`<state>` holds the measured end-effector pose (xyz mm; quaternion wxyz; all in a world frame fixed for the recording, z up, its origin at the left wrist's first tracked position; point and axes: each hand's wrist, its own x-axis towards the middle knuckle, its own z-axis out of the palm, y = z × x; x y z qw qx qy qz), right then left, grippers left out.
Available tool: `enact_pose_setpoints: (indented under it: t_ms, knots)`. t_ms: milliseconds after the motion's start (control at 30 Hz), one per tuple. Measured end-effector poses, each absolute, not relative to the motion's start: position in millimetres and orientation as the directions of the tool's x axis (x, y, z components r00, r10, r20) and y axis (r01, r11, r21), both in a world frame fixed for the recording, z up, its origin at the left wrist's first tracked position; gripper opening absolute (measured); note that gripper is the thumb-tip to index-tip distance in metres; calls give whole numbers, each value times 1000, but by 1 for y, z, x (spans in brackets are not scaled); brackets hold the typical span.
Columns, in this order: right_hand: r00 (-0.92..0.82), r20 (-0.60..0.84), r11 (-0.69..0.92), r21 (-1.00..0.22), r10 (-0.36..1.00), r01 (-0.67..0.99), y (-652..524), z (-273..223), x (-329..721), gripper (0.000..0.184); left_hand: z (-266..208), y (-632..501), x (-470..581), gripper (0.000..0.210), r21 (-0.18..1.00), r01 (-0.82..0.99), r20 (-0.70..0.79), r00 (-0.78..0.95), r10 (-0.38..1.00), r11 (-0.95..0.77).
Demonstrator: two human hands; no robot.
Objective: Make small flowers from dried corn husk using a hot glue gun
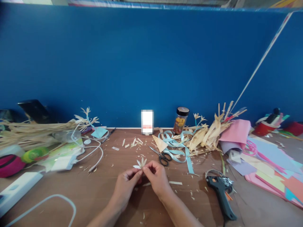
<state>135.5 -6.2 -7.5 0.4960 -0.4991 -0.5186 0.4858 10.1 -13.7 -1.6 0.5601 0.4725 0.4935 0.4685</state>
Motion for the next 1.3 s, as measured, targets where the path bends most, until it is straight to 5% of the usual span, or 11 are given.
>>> enact_pose_setpoints:
  t_ms: [867, 1133, 1300]
  knots:
    - [-42, 74, 76, -995, 996, 59, -8, -2, 134, 16, -5, -12, 11, 20, 962, -195, -195, 9, 981, 193]
    - [36, 198, 182, -948, 980, 260, -9, -4, 135, 11, -9, -11, 10, 17, 972, -175, -154, 24, 988, 156]
    - [-11, 176, 174, -959, 984, 223, -12, 1, 132, 12, -8, -11, 10, 18, 975, -168, -138, 60, 989, 146]
